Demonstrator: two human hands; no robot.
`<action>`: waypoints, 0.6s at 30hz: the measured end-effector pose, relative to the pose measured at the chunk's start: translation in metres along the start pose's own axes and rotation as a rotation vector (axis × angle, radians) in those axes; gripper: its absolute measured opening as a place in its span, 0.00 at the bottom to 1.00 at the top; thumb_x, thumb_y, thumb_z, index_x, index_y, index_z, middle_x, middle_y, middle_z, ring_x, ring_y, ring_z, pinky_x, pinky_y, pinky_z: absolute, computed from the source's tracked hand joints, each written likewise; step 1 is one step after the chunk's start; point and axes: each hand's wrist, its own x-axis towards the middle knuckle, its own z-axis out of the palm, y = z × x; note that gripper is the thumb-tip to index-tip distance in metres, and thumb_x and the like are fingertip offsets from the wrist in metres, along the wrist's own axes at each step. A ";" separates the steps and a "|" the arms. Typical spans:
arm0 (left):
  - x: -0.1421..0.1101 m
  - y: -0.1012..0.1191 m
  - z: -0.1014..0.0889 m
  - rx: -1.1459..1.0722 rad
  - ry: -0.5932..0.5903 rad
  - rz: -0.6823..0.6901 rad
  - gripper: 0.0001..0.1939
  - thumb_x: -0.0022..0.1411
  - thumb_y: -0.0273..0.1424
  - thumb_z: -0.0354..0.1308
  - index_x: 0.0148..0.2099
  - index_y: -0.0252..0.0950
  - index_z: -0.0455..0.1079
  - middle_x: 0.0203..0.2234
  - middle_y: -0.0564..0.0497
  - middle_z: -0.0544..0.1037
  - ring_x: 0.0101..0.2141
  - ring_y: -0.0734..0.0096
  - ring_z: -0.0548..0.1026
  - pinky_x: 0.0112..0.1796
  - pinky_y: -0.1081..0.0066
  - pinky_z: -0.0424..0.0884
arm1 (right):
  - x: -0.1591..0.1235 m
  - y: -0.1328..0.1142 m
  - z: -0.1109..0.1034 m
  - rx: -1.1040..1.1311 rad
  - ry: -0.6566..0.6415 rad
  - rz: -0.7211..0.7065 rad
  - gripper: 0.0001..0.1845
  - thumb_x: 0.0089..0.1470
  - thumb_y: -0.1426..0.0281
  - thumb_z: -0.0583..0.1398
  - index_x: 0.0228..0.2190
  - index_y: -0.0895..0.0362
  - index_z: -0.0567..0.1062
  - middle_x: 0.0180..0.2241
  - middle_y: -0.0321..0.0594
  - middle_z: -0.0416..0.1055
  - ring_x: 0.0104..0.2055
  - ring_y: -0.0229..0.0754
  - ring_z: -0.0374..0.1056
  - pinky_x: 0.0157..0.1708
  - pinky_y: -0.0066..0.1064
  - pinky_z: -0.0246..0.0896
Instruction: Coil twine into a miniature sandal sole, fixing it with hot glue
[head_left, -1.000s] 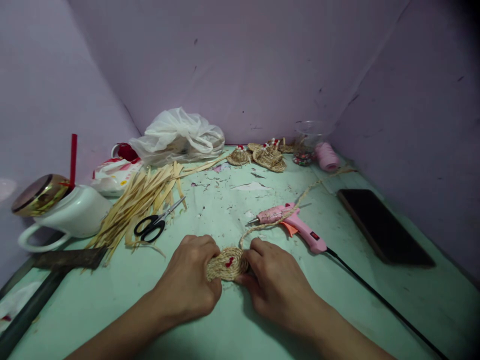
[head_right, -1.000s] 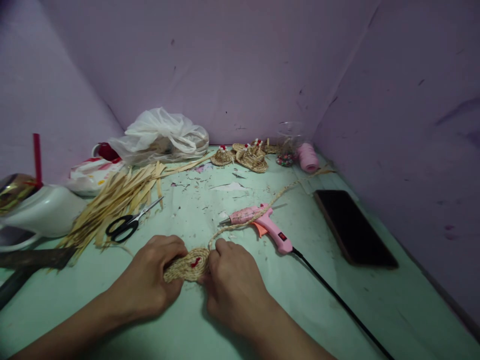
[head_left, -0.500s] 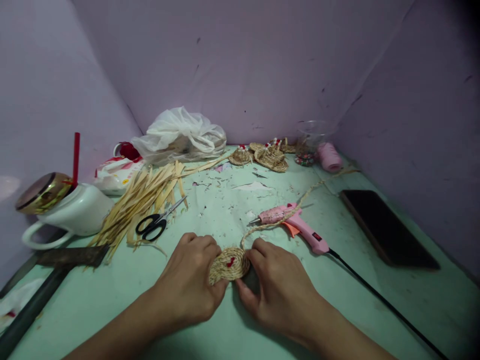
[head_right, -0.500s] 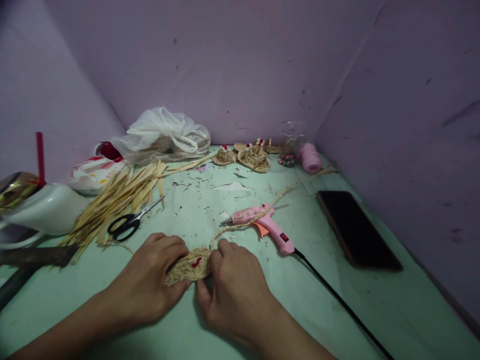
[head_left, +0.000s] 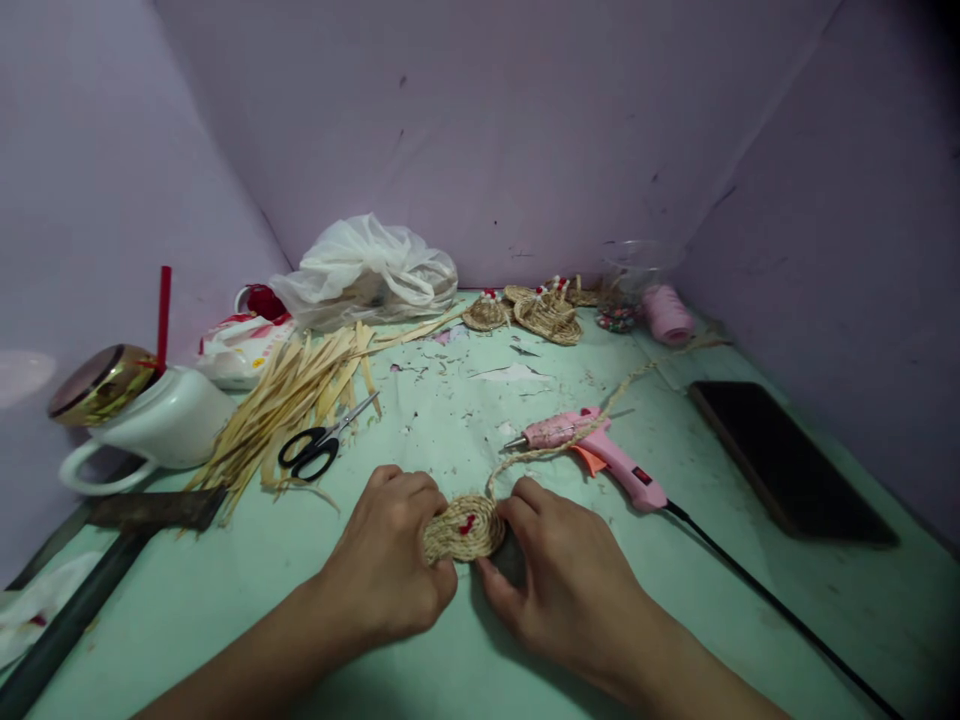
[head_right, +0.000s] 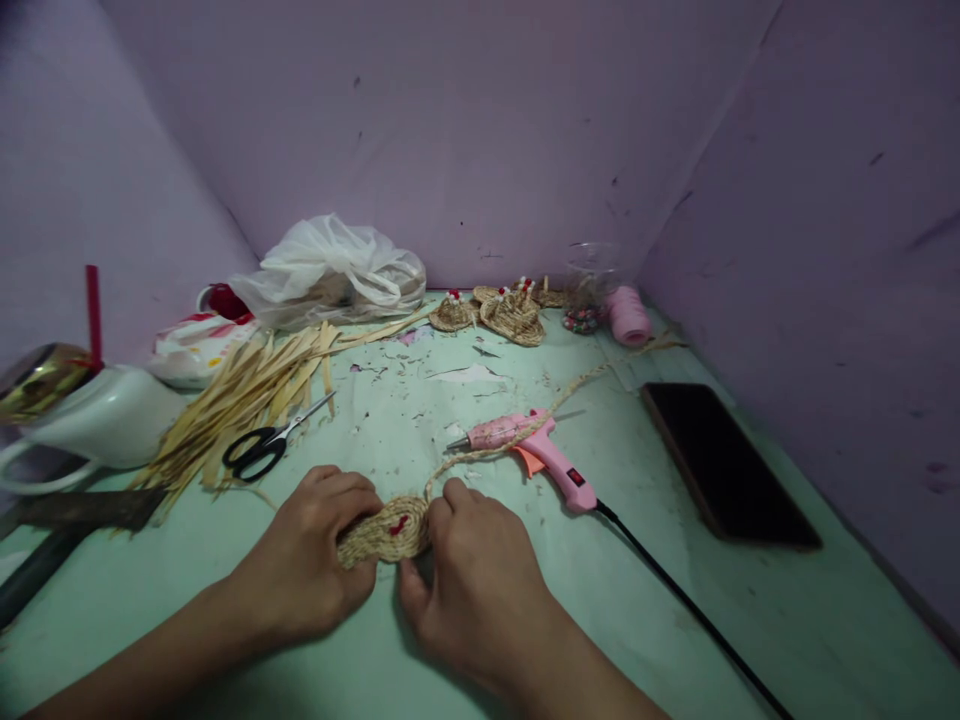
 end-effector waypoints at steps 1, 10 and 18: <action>0.000 0.000 0.001 -0.013 0.009 0.006 0.09 0.40 0.24 0.54 0.29 0.33 0.68 0.26 0.48 0.70 0.33 0.63 0.66 0.42 0.59 0.62 | 0.000 -0.001 0.000 0.000 0.002 -0.001 0.07 0.46 0.66 0.57 0.27 0.57 0.71 0.29 0.40 0.66 0.30 0.43 0.63 0.28 0.33 0.51; 0.000 -0.002 0.001 -0.032 0.016 -0.009 0.10 0.39 0.23 0.53 0.29 0.35 0.68 0.25 0.49 0.70 0.32 0.63 0.67 0.41 0.60 0.64 | 0.006 0.007 -0.010 0.111 -0.088 0.165 0.06 0.43 0.70 0.65 0.28 0.57 0.76 0.29 0.41 0.71 0.28 0.43 0.67 0.27 0.32 0.55; 0.001 0.000 -0.004 -0.003 -0.054 -0.032 0.12 0.41 0.23 0.53 0.33 0.35 0.69 0.29 0.49 0.72 0.34 0.62 0.68 0.44 0.58 0.61 | 0.009 0.027 -0.034 0.180 -0.043 0.196 0.12 0.47 0.81 0.58 0.27 0.56 0.79 0.26 0.40 0.77 0.28 0.44 0.71 0.27 0.34 0.59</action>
